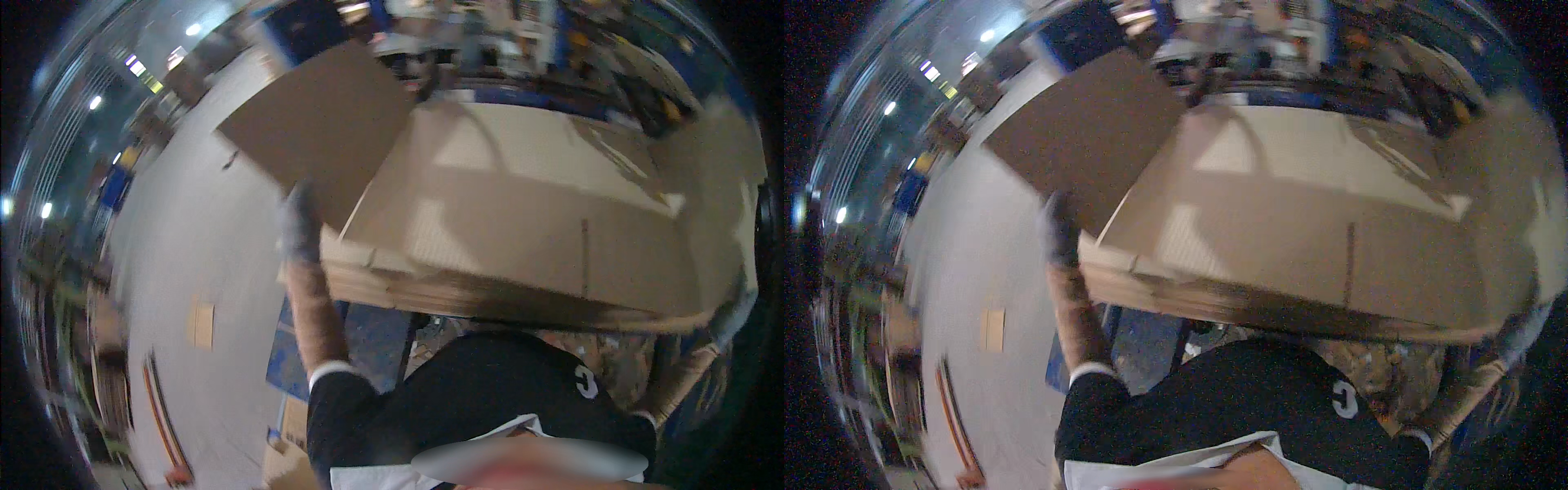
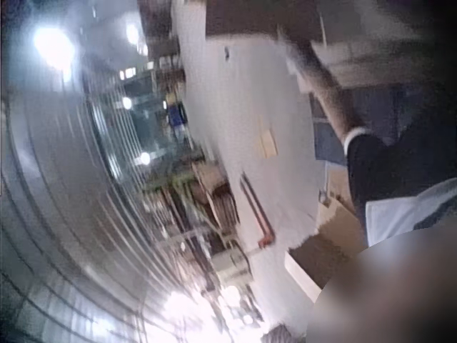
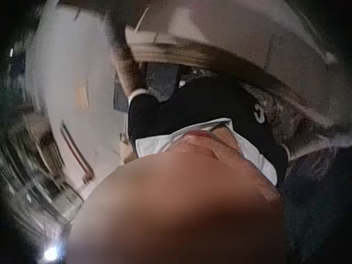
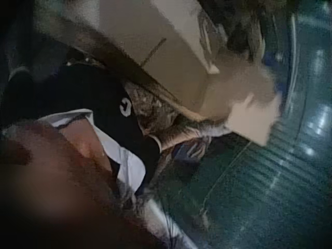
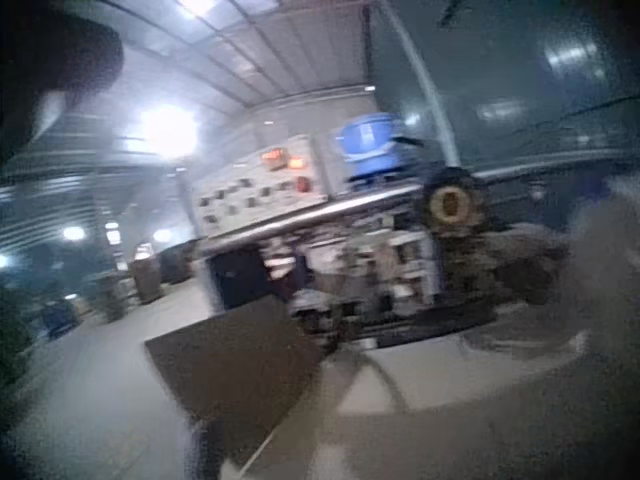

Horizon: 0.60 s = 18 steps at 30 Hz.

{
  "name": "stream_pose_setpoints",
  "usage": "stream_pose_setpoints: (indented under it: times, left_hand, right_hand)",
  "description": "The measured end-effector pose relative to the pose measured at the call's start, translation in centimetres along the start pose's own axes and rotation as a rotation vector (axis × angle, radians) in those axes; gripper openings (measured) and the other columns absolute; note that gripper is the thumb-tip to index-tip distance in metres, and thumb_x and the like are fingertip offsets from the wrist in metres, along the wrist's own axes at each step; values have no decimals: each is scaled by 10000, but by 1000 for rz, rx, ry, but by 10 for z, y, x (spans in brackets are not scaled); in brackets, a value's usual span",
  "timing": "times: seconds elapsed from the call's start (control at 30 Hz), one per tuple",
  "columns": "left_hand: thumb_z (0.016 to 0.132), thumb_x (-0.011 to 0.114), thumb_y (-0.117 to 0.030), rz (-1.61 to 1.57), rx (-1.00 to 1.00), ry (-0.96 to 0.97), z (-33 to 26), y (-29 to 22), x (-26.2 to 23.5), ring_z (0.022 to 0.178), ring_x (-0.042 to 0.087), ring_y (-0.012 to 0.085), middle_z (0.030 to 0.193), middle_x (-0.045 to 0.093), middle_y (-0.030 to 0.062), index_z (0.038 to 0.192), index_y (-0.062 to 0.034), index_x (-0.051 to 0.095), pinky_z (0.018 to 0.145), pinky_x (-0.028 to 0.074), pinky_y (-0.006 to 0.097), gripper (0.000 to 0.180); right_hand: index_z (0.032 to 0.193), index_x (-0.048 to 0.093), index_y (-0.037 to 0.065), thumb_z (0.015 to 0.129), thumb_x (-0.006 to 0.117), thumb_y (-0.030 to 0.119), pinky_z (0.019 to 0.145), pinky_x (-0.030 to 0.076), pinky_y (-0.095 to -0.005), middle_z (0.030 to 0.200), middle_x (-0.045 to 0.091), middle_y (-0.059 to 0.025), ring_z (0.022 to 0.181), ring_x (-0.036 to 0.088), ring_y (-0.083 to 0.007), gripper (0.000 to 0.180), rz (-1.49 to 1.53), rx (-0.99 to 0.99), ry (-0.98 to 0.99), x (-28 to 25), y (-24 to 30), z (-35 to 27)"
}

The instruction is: The person repeatedly picks up flat cardboard sheets from a stack and places them onto a conveyor or machine. The hands lift each sheet and set it down in a continuous loop without visible inspection or tool use.

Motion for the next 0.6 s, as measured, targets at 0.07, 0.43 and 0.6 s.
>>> stream_pose_setpoints:
  times: [0.07, 0.43, 0.6]
  left_hand:
    - [848, 520, -63, -342, -321, -40, -43, 13, 16, 960, 571, 207, 1081, 614, 113, 1123, 55, 576, 833, 474, 343, 304]
    - [769, 523, -9, 500, 694, 869, -155, -84, 169, 1300, 403, 352, 1417, 434, 131, 1336, -74, 463, 1086, 287, 518, 574]
    - [783, 521, -31, 541, 724, 897, -140, -75, 176, 1303, 399, 348, 1421, 429, 130, 1359, -84, 443, 1083, 289, 523, 584]
  right_hand:
    - [1329, 476, 42, 894, 531, 156, 977, 406, -360, 1246, 540, -147, 1133, 513, -257, 453, -403, 20, -26, 1, 58, -56]
    - [1139, 635, 133, 840, 582, 174, 1118, 265, -489, 1273, 577, -109, 1259, 462, -319, 307, -383, -693, 1222, 160, 146, -223]
    - [1164, 598, 92, 854, 588, 337, 1116, 264, -467, 1325, 528, -111, 1272, 444, -312, 395, 55, -27, 1363, 192, 99, -208]
Point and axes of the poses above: each hand's wrist, its own z-axis towards the middle knuckle, its own x-axis out of the palm, y = z × x, the point moved 8 cm from there along z, towards the middle knuckle
